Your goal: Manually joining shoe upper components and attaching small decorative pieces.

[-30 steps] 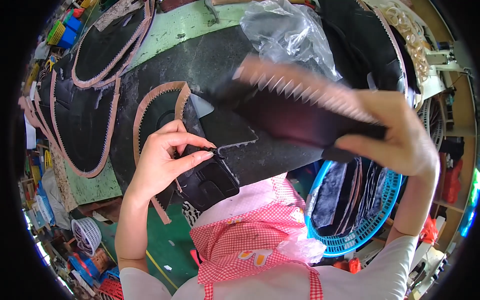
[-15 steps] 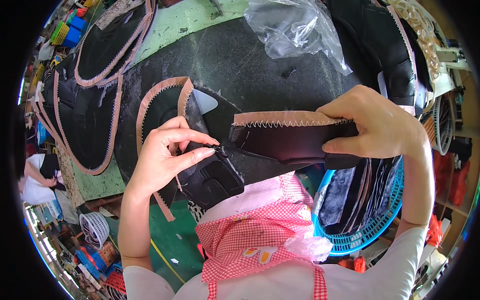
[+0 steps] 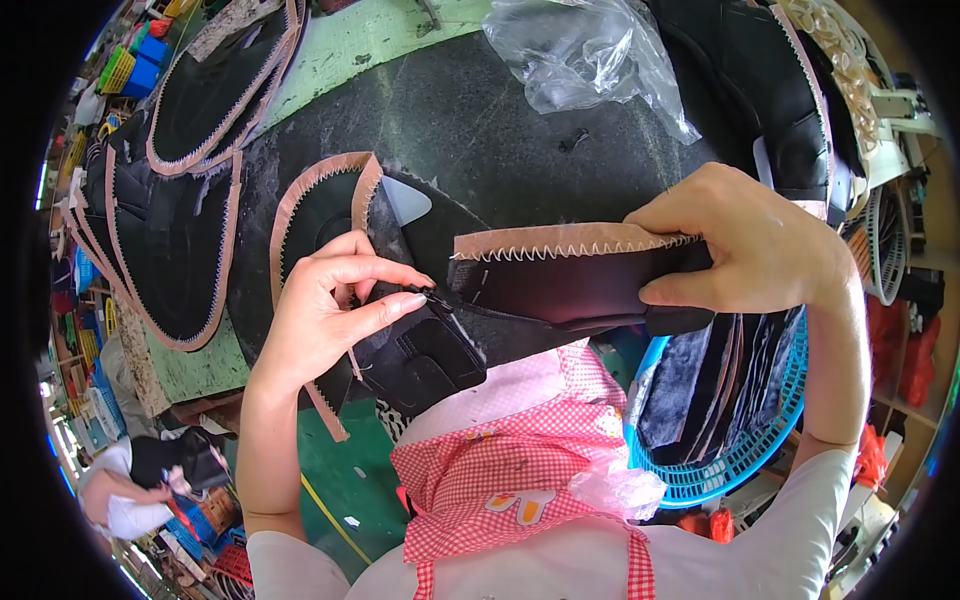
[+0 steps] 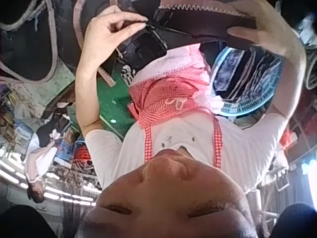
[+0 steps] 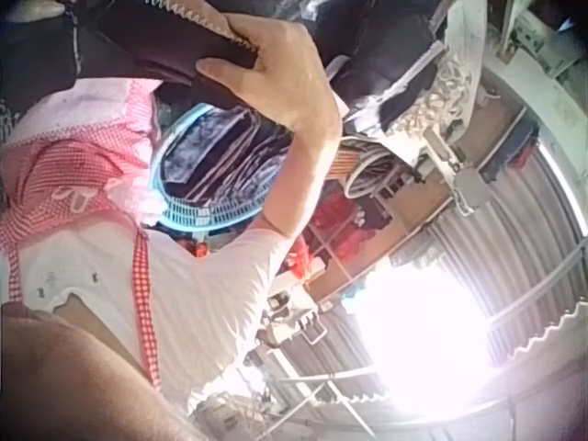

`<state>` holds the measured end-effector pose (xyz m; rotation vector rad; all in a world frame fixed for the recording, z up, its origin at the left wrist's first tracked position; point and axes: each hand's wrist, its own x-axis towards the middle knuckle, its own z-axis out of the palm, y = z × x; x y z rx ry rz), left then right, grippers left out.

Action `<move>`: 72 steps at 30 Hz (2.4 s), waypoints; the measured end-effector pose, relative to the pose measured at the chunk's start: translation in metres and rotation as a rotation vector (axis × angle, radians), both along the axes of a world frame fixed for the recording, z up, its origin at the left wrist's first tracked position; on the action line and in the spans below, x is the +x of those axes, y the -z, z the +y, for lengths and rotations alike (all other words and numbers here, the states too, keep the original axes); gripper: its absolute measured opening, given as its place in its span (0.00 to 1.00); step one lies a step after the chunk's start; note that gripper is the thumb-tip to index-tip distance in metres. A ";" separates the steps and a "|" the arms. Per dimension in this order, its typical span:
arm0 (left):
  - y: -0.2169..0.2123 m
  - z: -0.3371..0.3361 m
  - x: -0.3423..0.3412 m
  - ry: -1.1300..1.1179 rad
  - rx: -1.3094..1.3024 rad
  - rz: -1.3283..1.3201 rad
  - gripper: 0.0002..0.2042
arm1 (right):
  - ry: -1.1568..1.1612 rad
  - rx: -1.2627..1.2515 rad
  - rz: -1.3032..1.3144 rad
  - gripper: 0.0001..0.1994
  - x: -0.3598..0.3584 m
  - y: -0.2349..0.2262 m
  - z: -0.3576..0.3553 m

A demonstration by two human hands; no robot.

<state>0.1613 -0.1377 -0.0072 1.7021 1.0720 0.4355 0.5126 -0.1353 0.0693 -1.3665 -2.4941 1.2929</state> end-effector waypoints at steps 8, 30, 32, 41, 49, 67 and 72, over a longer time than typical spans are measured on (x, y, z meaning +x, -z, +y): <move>0.000 0.000 0.000 -0.009 0.004 0.019 0.11 | -0.019 0.068 0.047 0.19 0.003 0.013 0.005; 0.003 0.003 0.005 -0.073 0.016 -0.017 0.06 | -0.035 0.025 -0.033 0.22 0.001 0.017 0.012; 0.001 0.003 0.006 -0.085 0.038 -0.005 0.05 | -0.035 0.383 -0.031 0.23 -0.009 0.022 0.008; -0.006 0.058 0.018 0.085 0.031 0.172 0.07 | -0.048 0.808 0.369 0.19 -0.086 0.095 0.010; -0.010 0.061 0.023 0.076 -0.049 0.175 0.05 | -0.118 0.960 0.455 0.12 -0.098 0.112 0.020; 0.004 0.047 0.020 -0.009 0.322 0.342 0.10 | 0.087 0.411 0.503 0.07 -0.091 0.107 -0.035; 0.009 0.042 0.023 -0.005 0.325 0.188 0.08 | -0.005 0.595 0.427 0.11 -0.084 0.101 -0.052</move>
